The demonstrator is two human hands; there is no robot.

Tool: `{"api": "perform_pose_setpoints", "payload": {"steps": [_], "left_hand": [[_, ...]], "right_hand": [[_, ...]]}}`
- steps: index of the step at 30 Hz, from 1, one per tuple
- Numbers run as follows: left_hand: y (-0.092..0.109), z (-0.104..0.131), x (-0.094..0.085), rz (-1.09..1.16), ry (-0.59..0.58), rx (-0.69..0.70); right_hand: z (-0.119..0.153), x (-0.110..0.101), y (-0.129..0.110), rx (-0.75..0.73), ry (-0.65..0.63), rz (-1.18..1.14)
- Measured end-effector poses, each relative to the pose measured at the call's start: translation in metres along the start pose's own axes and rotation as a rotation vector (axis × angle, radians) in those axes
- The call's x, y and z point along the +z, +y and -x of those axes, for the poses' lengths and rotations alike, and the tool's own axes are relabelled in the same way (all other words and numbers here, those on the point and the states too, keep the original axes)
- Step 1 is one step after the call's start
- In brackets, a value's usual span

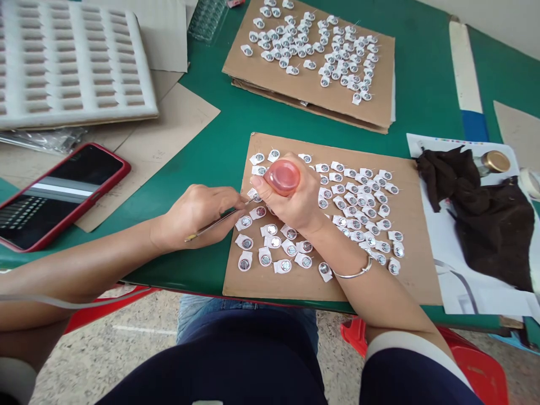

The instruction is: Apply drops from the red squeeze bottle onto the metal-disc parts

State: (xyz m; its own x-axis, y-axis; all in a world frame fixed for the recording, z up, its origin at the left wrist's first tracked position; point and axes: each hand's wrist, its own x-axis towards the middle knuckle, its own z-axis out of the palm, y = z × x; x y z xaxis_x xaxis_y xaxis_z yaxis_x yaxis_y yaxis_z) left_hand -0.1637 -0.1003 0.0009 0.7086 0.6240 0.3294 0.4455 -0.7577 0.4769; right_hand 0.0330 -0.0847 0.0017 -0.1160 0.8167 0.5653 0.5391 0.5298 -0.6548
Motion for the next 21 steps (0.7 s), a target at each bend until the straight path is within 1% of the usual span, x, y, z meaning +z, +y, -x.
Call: {"api": "perform_pose_setpoints", "payload": {"steps": [3, 5, 7, 11, 18, 21], "left_hand": [[-0.001, -0.001, -0.002, 0.027, -0.002, -0.019], [-0.002, -0.003, -0.004, 0.066, -0.012, -0.055], [-0.003, -0.005, -0.005, 0.11, -0.01, -0.117], [-0.007, -0.008, -0.005, 0.227, 0.033, -0.262], [-0.02, -0.016, -0.006, 0.455, 0.013, -0.493], [-0.025, -0.018, -0.008, 0.532, -0.003, -0.542]], "right_hand": [[0.0, 0.0, 0.001, -0.013, 0.004, -0.009], [0.0, 0.0, 0.001, -0.014, 0.008, -0.011], [0.001, 0.001, 0.001, -0.006, 0.005, -0.007], [0.001, 0.001, 0.0, -0.007, 0.003, -0.014], [0.002, 0.002, -0.003, 0.009, -0.005, -0.013], [0.003, 0.003, -0.002, 0.021, 0.004, -0.029]]}}
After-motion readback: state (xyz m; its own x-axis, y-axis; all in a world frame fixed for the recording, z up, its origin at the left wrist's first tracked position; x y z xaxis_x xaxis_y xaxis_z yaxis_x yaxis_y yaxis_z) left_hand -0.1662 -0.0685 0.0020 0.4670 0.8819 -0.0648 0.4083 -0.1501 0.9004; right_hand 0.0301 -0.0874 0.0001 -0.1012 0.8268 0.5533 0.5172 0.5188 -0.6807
